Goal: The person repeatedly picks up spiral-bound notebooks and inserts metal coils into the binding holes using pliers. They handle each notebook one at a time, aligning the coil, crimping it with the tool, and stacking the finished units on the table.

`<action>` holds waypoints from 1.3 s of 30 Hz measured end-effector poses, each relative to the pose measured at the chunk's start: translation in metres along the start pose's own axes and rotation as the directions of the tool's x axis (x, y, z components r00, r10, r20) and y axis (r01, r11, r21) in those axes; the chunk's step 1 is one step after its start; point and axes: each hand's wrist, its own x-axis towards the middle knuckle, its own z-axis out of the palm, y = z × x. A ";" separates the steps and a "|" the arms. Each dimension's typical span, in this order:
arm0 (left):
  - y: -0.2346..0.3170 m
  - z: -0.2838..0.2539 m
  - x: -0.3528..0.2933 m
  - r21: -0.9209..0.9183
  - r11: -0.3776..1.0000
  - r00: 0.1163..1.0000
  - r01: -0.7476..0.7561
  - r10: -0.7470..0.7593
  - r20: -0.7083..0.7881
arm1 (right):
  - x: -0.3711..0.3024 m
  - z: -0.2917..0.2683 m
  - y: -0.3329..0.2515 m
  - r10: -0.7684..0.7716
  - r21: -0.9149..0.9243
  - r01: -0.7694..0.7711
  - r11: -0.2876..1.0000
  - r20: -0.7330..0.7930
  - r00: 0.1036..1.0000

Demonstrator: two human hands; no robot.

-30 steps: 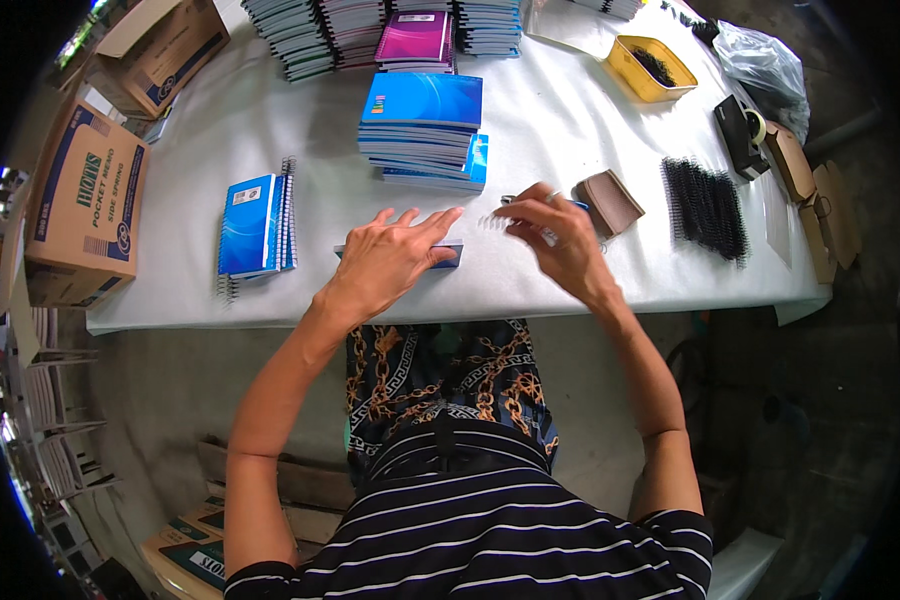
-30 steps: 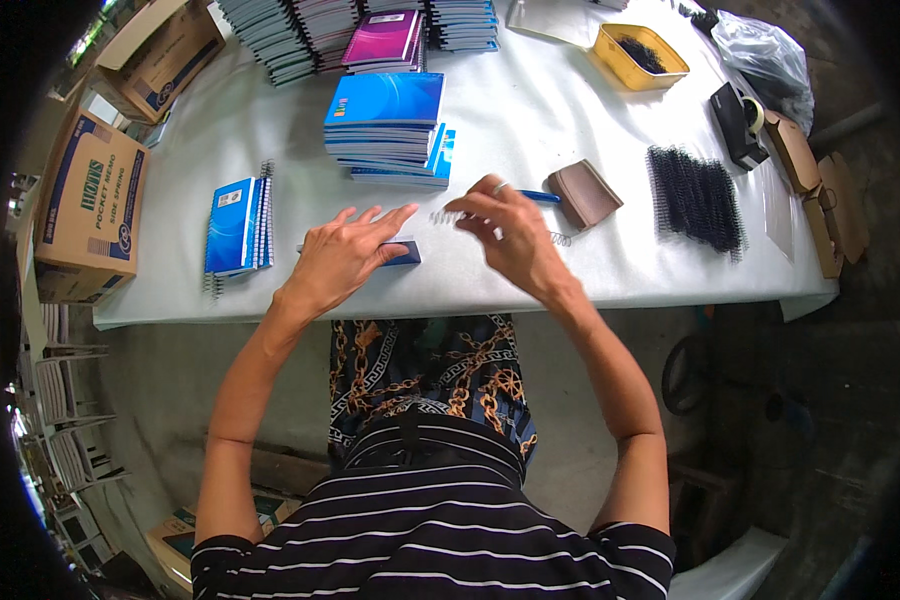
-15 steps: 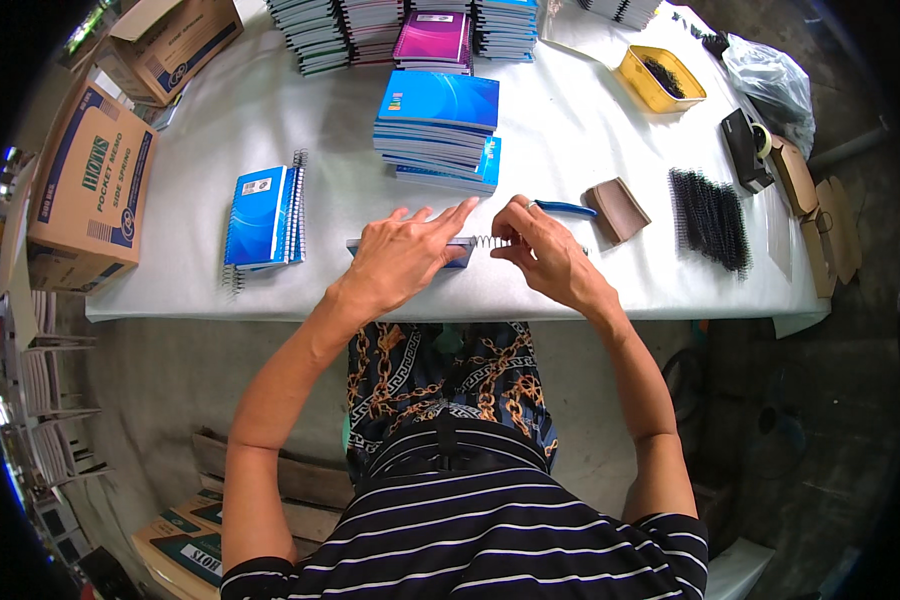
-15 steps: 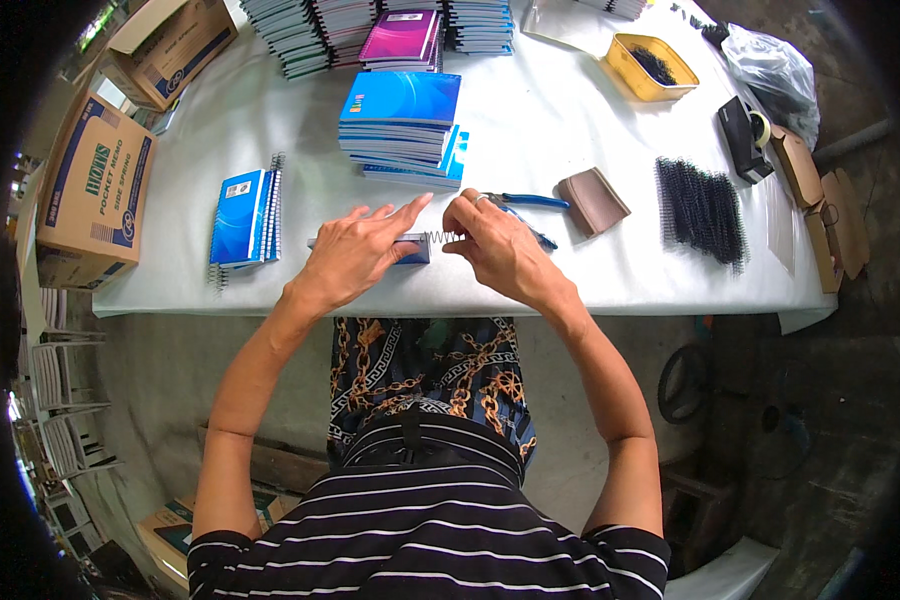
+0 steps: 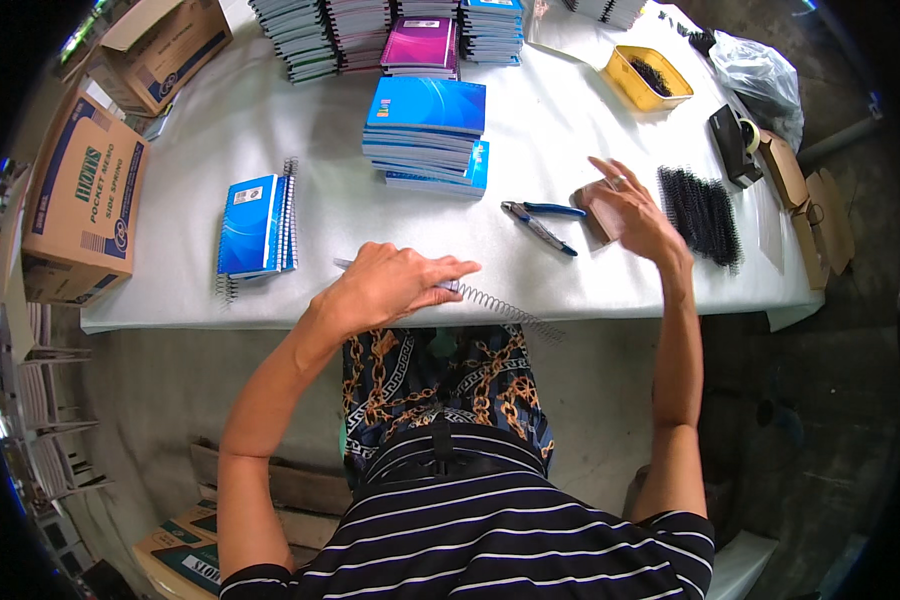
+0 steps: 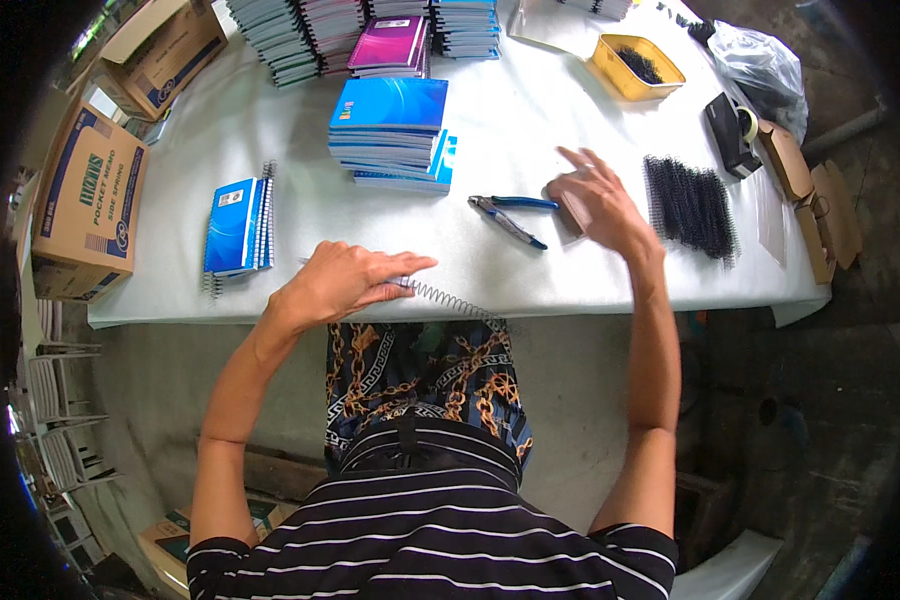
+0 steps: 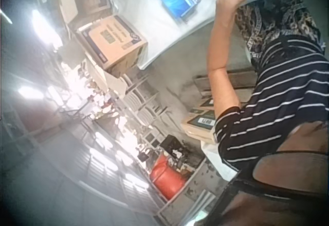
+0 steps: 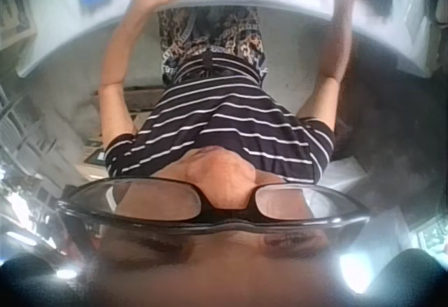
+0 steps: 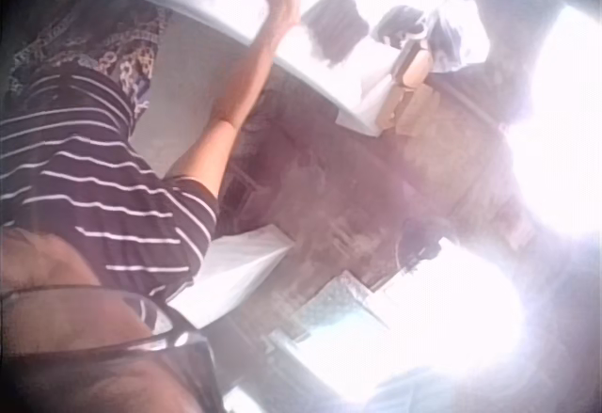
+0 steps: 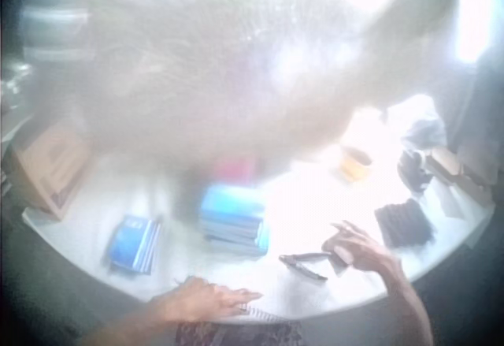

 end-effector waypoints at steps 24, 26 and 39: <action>-0.025 0.000 -0.003 0.061 0.972 0.961 0.226 -0.212 -0.178 | 0.063 0.028 -0.068 -0.492 0.876 0.107 0.471 0.160 0.856; -0.026 0.002 -0.005 0.110 0.957 0.952 0.270 -0.247 -0.182 | 0.062 0.021 -0.065 -0.536 0.929 0.074 0.362 0.142 0.832; -0.028 0.003 -0.005 -0.005 0.947 0.910 0.321 -0.310 -0.275 | 0.069 0.037 -0.058 -0.560 0.981 0.112 0.156 -0.006 0.828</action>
